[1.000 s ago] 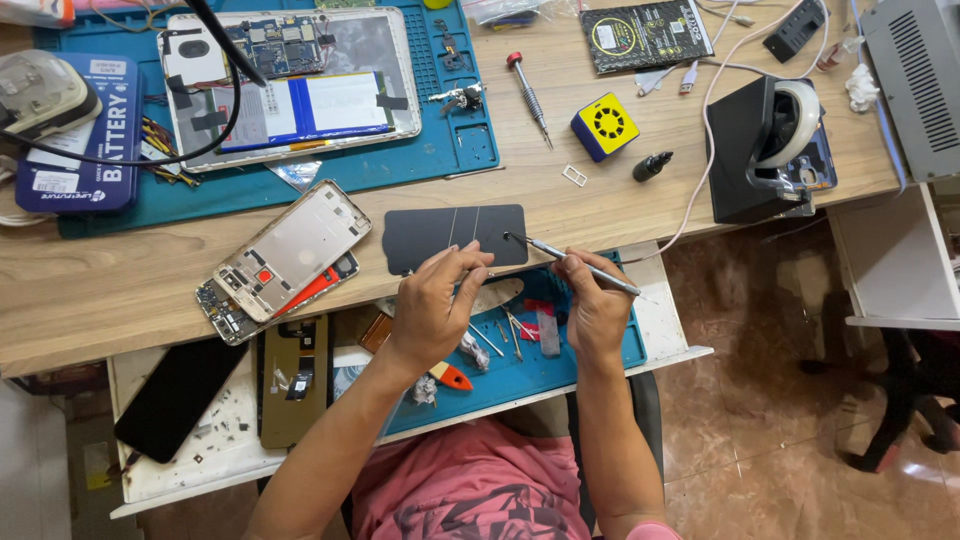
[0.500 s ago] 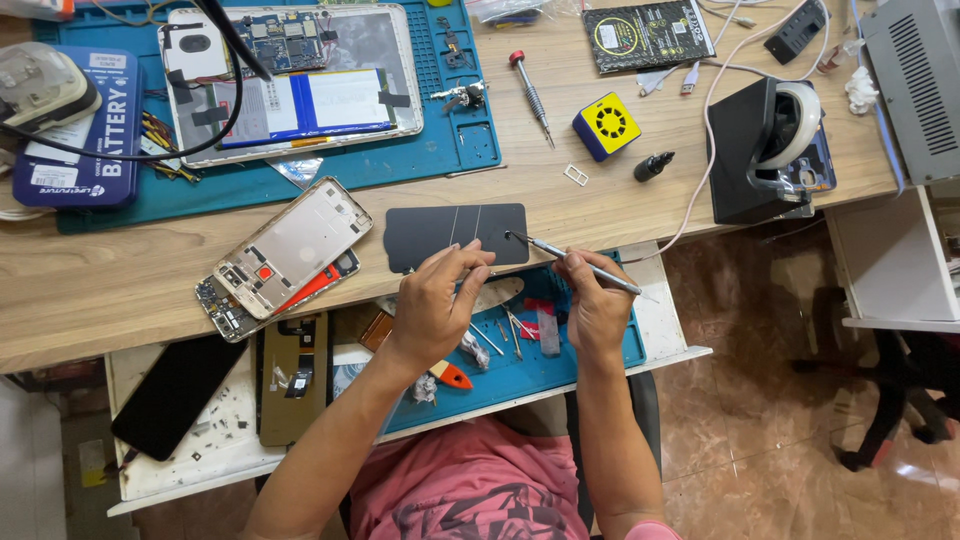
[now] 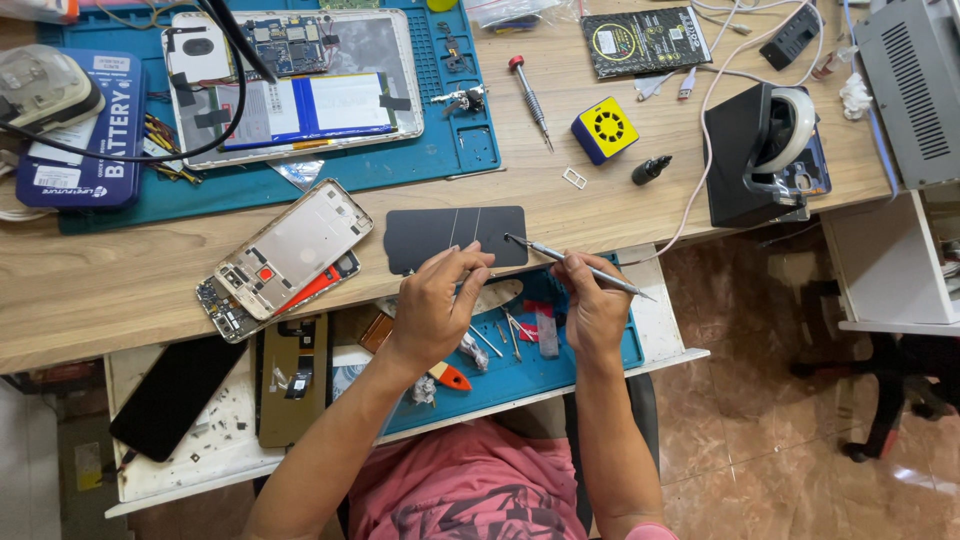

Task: The person applies a small amount of liquid to a tiny component, then uses a precision tool to manipulate it. They repeatedly inspect the component under a portable UV light and continue to adjust it with the tool.

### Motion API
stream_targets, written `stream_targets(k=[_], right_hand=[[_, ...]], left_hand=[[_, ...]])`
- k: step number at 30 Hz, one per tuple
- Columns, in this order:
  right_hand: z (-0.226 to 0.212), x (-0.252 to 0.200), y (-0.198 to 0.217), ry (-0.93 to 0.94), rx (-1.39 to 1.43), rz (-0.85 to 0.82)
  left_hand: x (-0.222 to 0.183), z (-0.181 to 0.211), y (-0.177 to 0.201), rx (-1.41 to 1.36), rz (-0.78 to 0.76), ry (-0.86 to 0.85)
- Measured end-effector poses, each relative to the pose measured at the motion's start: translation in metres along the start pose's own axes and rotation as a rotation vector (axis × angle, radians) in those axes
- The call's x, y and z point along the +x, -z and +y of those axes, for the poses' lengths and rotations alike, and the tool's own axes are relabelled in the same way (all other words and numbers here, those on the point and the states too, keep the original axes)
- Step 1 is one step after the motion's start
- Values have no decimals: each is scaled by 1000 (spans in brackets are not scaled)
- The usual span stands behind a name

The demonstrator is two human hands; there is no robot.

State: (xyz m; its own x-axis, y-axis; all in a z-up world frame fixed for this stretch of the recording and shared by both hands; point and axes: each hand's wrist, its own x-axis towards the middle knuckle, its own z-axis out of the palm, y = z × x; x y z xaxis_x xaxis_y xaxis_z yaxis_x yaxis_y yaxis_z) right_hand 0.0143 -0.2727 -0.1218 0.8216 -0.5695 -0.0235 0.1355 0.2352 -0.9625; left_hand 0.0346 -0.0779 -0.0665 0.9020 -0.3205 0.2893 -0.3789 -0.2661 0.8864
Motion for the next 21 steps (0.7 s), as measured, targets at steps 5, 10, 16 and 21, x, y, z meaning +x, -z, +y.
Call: stream_targets(k=[5,10,16,21], right_hand=[[5,1,3,-18,7,3],[5,1,2,-27,8,12],[6,2,3,-33,17,19],[10,4,5,-75,73,47]], left_hand=[[1,0,0,-1,-1,6],[0,0,0,8,10,7],[0,2,1,4,19,-1],[-1,1,1,14,32,4]])
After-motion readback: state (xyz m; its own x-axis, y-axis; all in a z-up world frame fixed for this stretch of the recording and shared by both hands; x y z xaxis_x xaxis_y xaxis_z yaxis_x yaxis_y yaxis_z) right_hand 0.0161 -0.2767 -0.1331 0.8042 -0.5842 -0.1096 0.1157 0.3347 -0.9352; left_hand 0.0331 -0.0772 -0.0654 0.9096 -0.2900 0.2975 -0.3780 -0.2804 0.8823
